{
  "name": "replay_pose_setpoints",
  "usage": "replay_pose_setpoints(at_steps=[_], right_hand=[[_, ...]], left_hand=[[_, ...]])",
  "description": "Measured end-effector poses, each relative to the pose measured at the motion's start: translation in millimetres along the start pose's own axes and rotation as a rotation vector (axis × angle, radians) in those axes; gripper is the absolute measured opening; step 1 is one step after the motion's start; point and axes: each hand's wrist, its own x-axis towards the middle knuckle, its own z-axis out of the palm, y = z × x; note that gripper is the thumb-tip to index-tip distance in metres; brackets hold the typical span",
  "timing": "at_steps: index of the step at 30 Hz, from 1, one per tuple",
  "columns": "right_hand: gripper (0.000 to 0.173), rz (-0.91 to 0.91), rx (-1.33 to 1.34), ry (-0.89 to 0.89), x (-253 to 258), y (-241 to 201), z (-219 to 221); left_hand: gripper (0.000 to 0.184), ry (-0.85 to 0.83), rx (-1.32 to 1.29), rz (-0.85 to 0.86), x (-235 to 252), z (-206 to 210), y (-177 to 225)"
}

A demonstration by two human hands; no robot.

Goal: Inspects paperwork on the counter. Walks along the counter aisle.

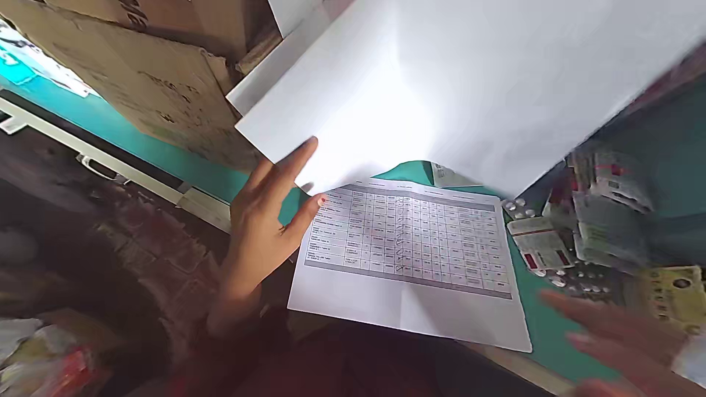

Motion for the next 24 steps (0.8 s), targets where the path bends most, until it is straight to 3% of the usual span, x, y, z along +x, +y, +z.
replay_pose_setpoints(at_steps=[6, 13, 15, 16, 19, 21, 24], right_hand=[[0.061, 0.131, 0.101, -0.1, -13, 0, 36], [0.023, 0.209, 0.226, -0.002, -19, 5, 57], [0.018, 0.199, 0.241, 0.008, -20, 7, 60], [0.017, 0.195, 0.245, 0.008, -21, 7, 61], [0.015, 0.188, 0.254, -0.001, -23, 11, 63], [0.014, 0.199, 0.26, -0.011, -24, 12, 64], [0.014, 0.216, 0.276, -0.007, -25, 12, 65]], left_hand=[[0.041, 0.169, 0.236, -0.071, -2, 14, 5], [0.025, 0.386, 0.182, 0.023, -31, 4, -2], [0.014, 0.255, 0.053, 0.093, -51, -6, 5], [0.01, 0.082, -0.044, 0.152, -59, -16, 6], [0.025, -0.546, -0.239, 0.315, -64, -40, -2], [0.026, -0.655, -0.211, 0.331, -67, -45, -8], [0.023, -0.637, -0.21, 0.273, -72, -47, -11]])
